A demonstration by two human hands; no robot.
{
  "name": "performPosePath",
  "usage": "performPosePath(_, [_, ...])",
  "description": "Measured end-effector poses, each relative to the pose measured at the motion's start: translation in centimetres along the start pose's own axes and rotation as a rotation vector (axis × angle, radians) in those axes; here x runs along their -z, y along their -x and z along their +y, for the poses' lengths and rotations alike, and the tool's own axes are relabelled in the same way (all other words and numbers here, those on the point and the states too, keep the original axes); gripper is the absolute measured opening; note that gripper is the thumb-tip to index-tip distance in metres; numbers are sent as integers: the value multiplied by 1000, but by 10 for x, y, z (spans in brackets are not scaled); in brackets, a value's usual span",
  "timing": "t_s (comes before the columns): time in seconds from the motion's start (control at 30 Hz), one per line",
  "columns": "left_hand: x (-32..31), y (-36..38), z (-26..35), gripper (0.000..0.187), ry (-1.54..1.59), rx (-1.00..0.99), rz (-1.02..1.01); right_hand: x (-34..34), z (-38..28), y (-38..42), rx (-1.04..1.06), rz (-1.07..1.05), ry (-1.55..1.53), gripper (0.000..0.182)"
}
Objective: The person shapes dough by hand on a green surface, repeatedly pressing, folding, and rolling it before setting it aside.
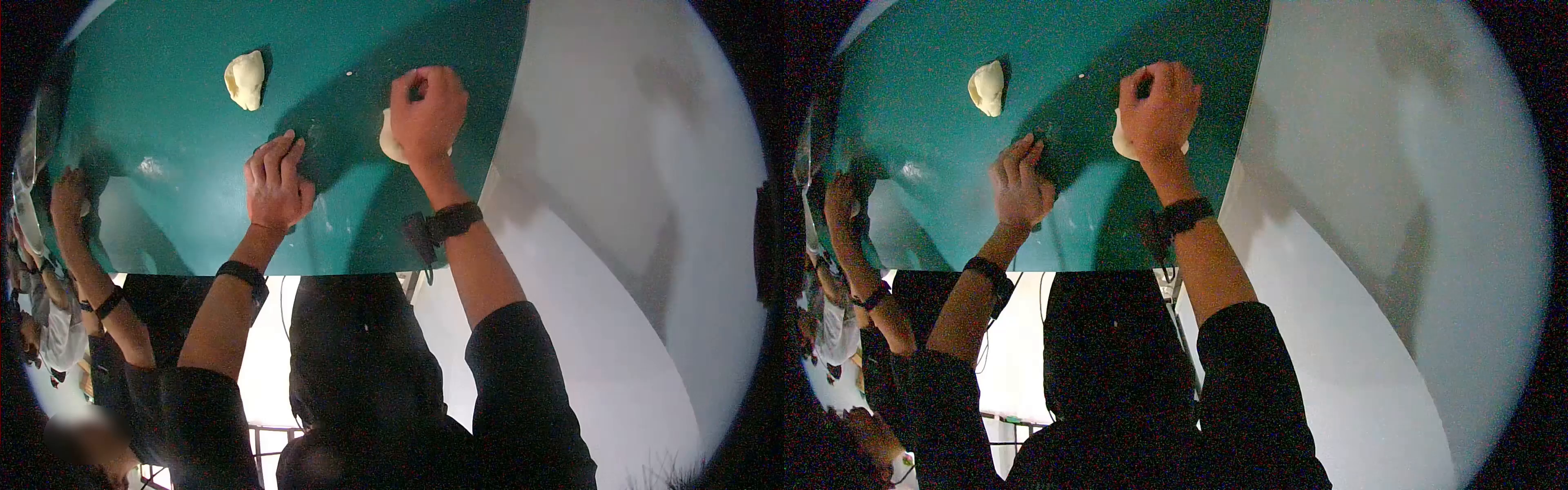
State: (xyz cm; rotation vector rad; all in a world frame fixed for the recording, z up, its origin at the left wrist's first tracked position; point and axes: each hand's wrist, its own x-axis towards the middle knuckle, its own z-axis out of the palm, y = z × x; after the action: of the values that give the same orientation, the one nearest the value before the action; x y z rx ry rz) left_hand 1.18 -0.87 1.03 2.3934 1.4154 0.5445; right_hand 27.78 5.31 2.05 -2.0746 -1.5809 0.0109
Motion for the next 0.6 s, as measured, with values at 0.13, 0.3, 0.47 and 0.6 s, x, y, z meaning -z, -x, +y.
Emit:
performPosePath(0.13, [0,-1,0,59,-21,-2,-25,-3,5,-15,-69,-15,-24,16])
performPosePath(0.3, [2,-1,0,60,11,-1,-14,-10,12,-25,-101,37,-20,19])
performPosePath(0.47, [2,-3,2,60,-4,-10,6,-9,7,-26,-163,93,-33,21])
performPosePath(0.6, [11,-5,7,58,-15,-13,-14,-4,12,-12,-127,96,-126,27])
